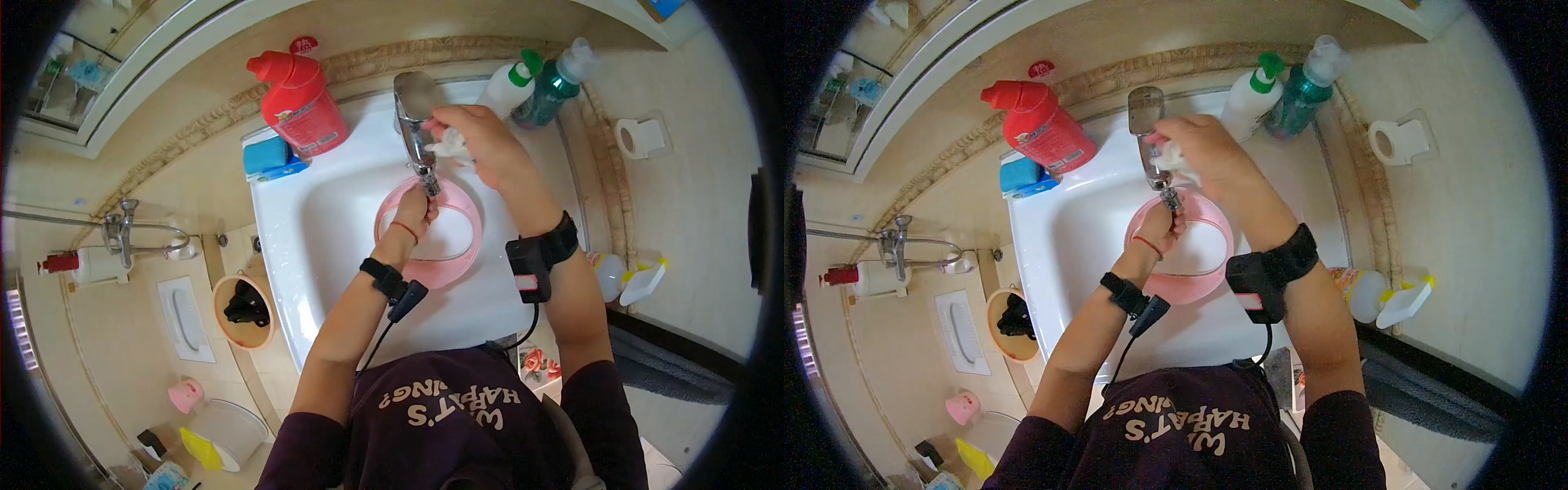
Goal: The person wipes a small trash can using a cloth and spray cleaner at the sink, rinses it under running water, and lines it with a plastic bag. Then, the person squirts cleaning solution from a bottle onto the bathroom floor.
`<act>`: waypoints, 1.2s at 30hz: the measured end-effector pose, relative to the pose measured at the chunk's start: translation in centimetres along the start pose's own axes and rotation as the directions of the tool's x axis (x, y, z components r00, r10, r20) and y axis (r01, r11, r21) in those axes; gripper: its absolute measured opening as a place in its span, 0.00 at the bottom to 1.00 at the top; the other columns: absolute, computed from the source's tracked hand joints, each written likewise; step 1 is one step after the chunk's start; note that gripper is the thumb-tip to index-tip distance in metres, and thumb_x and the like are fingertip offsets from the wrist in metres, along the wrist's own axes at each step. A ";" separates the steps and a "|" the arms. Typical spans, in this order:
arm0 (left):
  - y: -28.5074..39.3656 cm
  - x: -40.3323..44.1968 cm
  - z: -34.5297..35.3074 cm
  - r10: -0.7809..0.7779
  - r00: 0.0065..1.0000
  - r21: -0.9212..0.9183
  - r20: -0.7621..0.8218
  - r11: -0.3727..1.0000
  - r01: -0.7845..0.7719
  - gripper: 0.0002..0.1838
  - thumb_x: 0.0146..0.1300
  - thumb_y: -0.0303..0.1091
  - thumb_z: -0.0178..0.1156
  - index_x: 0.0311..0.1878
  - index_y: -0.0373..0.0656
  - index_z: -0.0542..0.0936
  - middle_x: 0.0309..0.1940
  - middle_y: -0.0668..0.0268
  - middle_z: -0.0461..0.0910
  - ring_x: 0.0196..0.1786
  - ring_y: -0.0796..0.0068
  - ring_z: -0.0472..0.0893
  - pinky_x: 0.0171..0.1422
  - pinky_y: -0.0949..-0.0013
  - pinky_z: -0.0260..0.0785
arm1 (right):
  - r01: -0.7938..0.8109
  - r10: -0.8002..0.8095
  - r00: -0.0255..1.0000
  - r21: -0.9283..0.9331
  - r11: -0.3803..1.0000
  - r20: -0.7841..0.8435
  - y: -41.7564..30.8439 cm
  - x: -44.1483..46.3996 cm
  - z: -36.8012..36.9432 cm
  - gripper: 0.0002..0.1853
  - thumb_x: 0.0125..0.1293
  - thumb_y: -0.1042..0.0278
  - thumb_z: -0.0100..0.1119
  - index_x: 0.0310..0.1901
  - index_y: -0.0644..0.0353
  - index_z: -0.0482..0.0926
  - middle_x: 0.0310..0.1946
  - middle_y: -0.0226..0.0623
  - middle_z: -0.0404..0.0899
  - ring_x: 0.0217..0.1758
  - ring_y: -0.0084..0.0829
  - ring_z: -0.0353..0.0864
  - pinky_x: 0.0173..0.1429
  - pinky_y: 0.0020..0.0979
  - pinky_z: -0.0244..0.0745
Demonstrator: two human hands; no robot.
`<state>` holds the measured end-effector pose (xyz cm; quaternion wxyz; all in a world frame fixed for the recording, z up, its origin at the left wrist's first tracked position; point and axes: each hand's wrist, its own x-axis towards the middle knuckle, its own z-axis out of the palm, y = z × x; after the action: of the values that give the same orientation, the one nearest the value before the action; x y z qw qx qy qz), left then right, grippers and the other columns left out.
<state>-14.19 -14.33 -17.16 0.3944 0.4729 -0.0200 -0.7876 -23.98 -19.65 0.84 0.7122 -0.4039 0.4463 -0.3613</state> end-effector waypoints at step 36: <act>1.8 -11.4 -4.4 0.791 0.421 0.874 0.444 -0.486 -0.008 0.16 0.50 0.25 0.49 0.46 0.42 0.70 0.37 0.61 0.76 0.35 0.64 0.77 0.30 0.64 0.71 | -0.575 0.546 0.817 0.323 0.752 0.183 15.9 -4.3 -8.7 0.28 0.55 0.36 0.46 0.42 0.55 0.72 0.35 0.33 0.76 0.31 0.22 0.73 0.30 0.23 0.65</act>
<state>-7.00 -6.79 -10.57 0.1980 0.6923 -0.6938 -0.0121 -31.04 -11.51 -14.28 0.8661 -0.1263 0.4442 -0.1913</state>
